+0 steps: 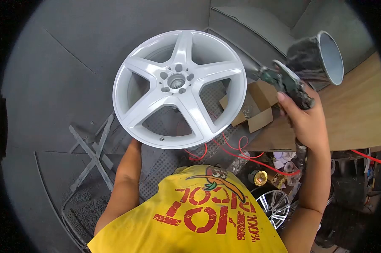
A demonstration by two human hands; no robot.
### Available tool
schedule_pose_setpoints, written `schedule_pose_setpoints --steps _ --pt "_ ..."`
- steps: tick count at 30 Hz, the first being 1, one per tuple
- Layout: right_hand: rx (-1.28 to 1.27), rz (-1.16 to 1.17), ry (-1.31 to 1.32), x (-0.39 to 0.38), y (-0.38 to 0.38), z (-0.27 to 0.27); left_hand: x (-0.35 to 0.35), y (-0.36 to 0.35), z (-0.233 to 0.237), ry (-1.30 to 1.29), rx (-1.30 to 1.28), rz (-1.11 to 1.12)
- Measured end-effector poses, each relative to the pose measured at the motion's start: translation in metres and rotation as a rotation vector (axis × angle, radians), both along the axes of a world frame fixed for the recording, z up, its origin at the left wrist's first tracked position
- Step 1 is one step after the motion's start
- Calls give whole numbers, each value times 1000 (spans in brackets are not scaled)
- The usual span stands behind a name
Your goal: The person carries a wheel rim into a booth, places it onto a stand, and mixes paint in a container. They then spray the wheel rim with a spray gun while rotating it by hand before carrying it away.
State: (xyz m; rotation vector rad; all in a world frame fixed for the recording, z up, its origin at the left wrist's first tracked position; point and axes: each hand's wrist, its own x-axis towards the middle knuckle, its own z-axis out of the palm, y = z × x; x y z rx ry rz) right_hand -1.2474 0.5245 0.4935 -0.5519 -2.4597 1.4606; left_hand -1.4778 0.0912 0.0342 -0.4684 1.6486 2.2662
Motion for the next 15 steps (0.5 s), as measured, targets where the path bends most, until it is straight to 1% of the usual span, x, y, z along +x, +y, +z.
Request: schedule_pose_setpoints --steps 2,3,6,8,10,12,13,15 --pt "7 -34 -90 15 11 2 -4 1 -1 6 2 -3" --pt "56 -56 -142 25 18 -4 -4 1 -2 6 0 -3" --pt "-44 -11 -356 49 21 -7 10 -2 -5 14 -30 14" --pt "-110 39 -387 59 7 -13 26 -4 -7 19 -60 35" --pt "-244 138 -443 59 -13 -9 43 2 -9 23 -90 59" --pt "-391 261 -392 55 -32 -17 63 12 -13 32 -120 86" --pt "-388 317 -424 55 -33 -23 76 20 -14 42 -133 112" --pt "-395 439 -360 44 -47 -31 103 43 -16 78 -154 189"
